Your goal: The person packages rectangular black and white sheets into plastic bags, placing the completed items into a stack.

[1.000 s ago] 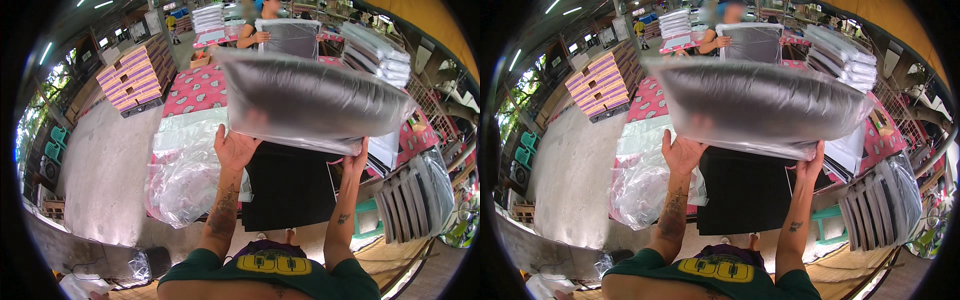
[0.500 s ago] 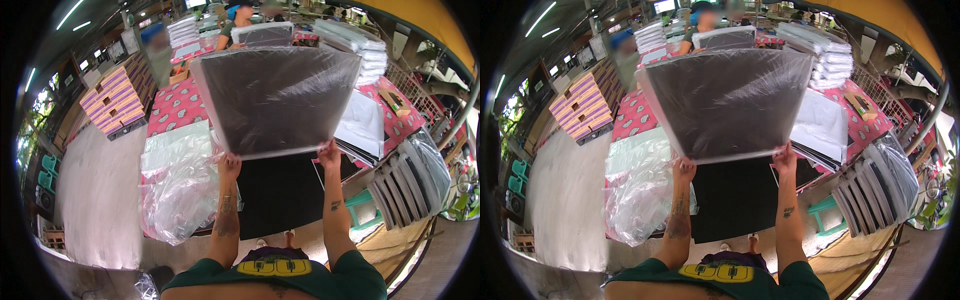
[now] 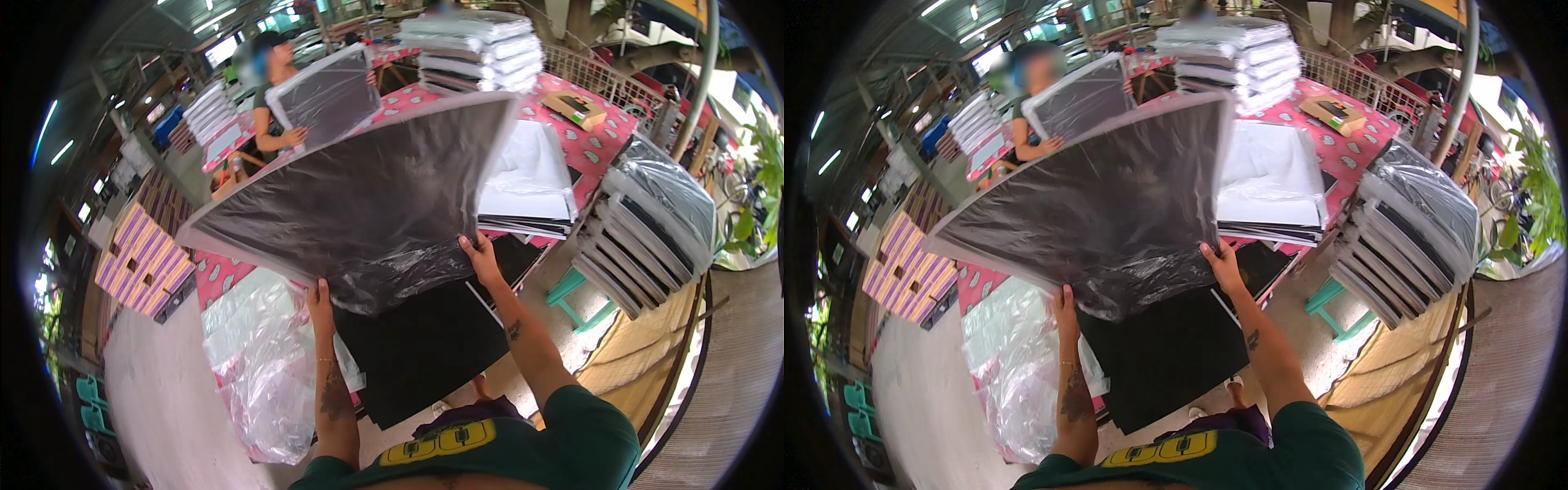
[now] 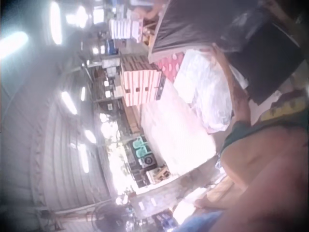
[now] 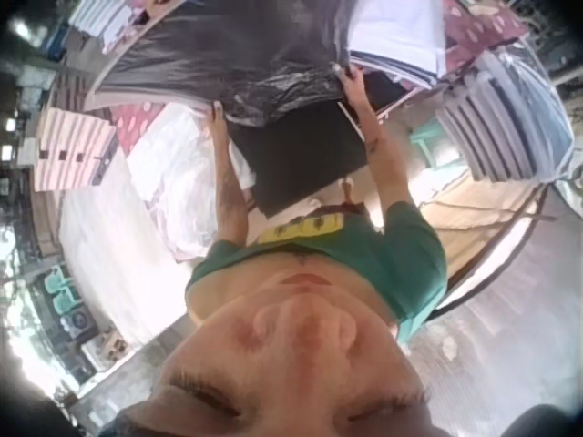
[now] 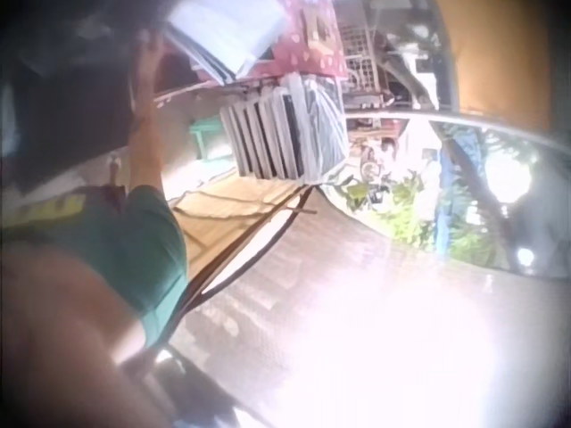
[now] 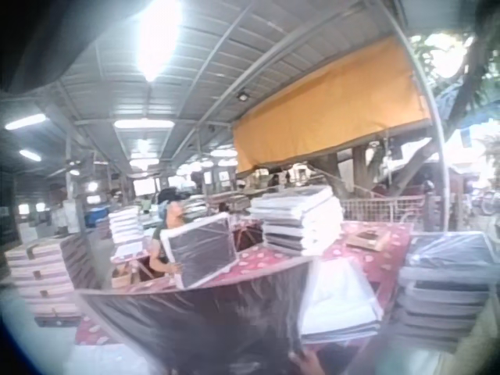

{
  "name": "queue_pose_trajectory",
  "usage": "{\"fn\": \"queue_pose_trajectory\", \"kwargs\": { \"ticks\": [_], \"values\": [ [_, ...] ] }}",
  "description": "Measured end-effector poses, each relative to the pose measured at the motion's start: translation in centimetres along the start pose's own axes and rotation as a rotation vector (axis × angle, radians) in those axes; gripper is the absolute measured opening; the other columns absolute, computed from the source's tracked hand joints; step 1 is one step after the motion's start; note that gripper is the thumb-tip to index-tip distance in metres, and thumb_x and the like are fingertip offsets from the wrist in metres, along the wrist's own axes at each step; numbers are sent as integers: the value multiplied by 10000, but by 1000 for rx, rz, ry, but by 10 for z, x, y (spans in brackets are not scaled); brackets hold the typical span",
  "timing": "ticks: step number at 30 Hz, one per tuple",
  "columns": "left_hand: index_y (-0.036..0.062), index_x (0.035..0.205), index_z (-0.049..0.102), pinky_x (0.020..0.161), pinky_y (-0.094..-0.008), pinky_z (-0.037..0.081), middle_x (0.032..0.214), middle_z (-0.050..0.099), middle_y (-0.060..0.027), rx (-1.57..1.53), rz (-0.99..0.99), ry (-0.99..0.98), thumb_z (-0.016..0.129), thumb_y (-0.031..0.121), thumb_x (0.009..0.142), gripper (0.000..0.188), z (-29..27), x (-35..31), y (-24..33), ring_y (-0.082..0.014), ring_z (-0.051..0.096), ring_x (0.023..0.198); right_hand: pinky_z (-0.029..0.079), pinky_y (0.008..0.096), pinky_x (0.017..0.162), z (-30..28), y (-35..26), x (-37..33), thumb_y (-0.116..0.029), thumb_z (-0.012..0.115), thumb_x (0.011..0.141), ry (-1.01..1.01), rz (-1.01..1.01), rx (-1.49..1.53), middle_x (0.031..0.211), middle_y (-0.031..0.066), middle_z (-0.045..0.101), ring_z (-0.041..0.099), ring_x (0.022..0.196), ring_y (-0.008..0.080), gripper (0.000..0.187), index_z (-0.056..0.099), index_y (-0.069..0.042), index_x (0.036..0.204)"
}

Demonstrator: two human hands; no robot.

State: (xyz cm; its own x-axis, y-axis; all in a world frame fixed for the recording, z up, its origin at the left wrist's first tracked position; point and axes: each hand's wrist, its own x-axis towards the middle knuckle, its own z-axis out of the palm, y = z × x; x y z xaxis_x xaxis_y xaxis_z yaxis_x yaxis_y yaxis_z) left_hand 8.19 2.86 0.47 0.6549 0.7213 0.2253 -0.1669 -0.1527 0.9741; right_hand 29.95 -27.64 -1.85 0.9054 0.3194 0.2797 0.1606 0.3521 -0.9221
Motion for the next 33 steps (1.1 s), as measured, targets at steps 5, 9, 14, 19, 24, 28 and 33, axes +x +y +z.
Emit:
{"fn": "queue_pose_trajectory", "kwargs": {
  "ticks": [5, 9, 14, 19, 24, 28, 33],
  "values": [
    [-14, 1166, 577, 881, -223, 396, 1051, 595, -18, -32, 73, -326, 562, 246, 940, 345, 78, 15, 12, -104, 543, 964, 464, 259, 724, -64, -50, 45, -201, 672, 868, 137, 150, 111, 896, -1, 657, 573, 780, 87, 282, 625, -21, 1080],
    [41, 942, 579, 611, -265, 515, 800, 549, 21, -140, -199, -397, 564, 279, 933, 238, 150, 44, 9, -85, 569, 717, 473, 267, 651, -132, -88, 91, -186, 673, 864, 245, 217, 58, 845, 25, 662, 582, 696, 103, 231, 631, -15, 1015],
    [81, 898, 541, 547, -336, 520, 808, 582, -21, -462, -280, -334, 531, 247, 942, 172, 273, 80, 13, -149, 605, 696, 482, 366, 732, -221, -93, 128, -353, 549, 926, 325, 187, -399, 882, 124, 663, 619, 791, 223, 398, 613, 24, 1039],
    [113, 916, 553, 501, -322, 469, 820, 593, -19, -328, -436, -329, 540, 205, 912, 93, 311, 116, -38, -149, 591, 678, 442, 421, 852, -281, -61, 108, -396, 436, 934, 234, 135, -1102, 961, 261, 620, 604, 949, 382, 486, 583, 41, 1089],
    [54, 1037, 560, 654, -347, 503, 959, 596, -75, -461, -495, -278, 571, 127, 819, 230, 335, 111, -22, -186, 602, 842, 479, 385, 824, -313, -46, 94, -82, 569, 801, 237, -149, -928, 957, 198, 628, 620, 920, 315, 303, 602, -10, 1094],
    [2, 1128, 556, 828, -367, 465, 1122, 558, -100, -711, -303, -329, 591, 27, 777, 354, 339, 98, -25, -203, 559, 999, 496, 363, 723, -321, -43, 102, -69, 655, 758, 302, -127, -1030, 845, 138, 622, 629, 792, 285, 290, 618, -42, 1044],
    [-31, 996, 643, 796, -334, 456, 1022, 605, -80, -81, 81, 7, 659, 12, 763, 238, 342, 97, -62, -194, 553, 927, 478, 388, 672, -294, -46, 105, -66, 617, 814, 456, -199, -1130, 840, 170, 623, 620, 737, 308, 116, 595, -10, 913]
  ]
}}
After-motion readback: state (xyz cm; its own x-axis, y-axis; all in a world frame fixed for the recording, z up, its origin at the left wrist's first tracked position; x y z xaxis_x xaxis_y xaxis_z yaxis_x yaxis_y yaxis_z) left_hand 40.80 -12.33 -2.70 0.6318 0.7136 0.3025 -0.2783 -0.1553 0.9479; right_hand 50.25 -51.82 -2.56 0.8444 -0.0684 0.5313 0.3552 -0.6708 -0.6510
